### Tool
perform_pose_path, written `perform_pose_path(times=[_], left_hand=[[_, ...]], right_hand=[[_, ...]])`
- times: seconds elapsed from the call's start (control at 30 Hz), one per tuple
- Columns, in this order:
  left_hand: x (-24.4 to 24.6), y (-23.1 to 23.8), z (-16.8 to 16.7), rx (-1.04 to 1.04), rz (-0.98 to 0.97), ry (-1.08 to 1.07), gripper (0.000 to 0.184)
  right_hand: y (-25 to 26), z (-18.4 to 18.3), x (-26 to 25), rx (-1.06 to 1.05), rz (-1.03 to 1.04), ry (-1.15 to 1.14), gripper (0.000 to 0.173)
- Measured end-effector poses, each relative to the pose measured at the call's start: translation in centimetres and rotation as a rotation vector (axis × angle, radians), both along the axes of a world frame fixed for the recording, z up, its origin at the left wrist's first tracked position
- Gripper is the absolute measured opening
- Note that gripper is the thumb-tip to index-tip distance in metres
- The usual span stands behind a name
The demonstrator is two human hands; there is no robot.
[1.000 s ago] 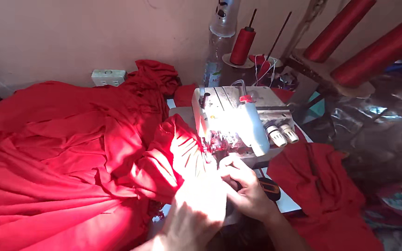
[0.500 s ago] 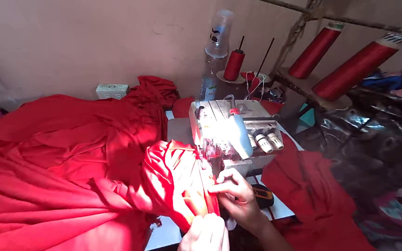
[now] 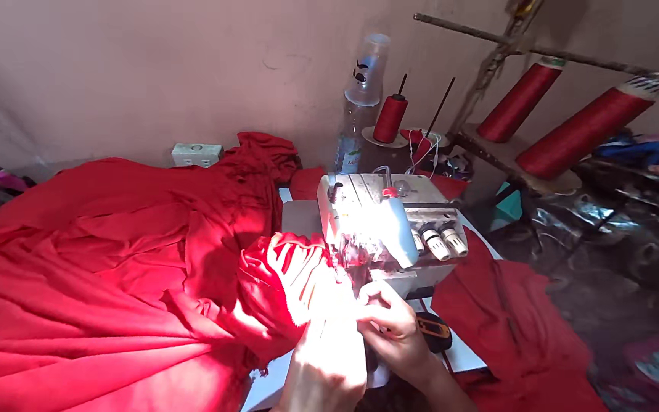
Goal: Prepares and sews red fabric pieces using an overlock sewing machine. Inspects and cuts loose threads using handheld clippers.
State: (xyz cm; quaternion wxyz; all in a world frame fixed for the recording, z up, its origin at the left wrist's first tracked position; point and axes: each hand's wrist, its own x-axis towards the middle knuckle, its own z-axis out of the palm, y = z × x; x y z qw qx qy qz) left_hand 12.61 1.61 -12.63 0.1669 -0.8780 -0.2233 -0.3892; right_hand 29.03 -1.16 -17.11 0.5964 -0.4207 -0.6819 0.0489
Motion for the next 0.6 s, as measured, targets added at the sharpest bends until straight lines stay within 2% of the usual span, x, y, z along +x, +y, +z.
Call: perform_pose_path(times=[0.13, 0.23, 0.27, 0.33, 0.37, 0.4, 0.43, 0.47, 0.53, 0.6], left_hand=[[-0.1, 0.8, 0.5, -0.022, -0.056, -0.004, 0.025], [-1.5, 2.7, 2.4, -0.095, -0.08, 0.05, 0.027], [-2.4, 4.3, 3.0, -0.122, -0.061, 0.083, 0.031], [-4.8, 10.4, 1.6, -0.067, -0.08, 0.075, 0.043], [-6.5, 13.2, 1.7, -0.112, -0.074, 0.126, 0.045], [-8.4, 15.0, 3.1, -0.218, -0.043, 0.245, 0.045], [-10.1, 15.6, 5.5, -0.422, 0.003, 0.385, 0.045], [-11.5, 16.1, 7.3, -0.548, -0.004, 0.432, 0.042], [-13.2, 16.0, 9.3, -0.516, -0.164, 0.298, 0.036], [-13.8, 14.2, 11.9, -0.575, -0.403, 0.172, 0.032]], right_hand=[[0.2, 0.4, 0.1, -0.003, -0.003, -0.022, 0.007], [0.4, 0.8, 0.0, -0.025, -0.028, -0.055, 0.009], [0.4, 0.9, -0.1, -0.037, -0.046, -0.067, 0.01], [0.4, 1.1, -0.2, -0.055, -0.071, -0.088, 0.011], [0.4, 1.2, -0.3, -0.062, -0.084, -0.093, 0.012], [0.4, 1.3, -0.3, -0.07, -0.099, -0.096, 0.013], [0.4, 1.3, -0.3, -0.076, -0.112, -0.095, 0.014], [0.5, 1.3, -0.4, -0.078, -0.128, -0.097, 0.014], [0.5, 1.5, -1.0, -0.063, -0.205, -0.136, 0.018], [-0.3, 2.5, -2.4, -0.062, -0.344, -0.261, 0.022]])
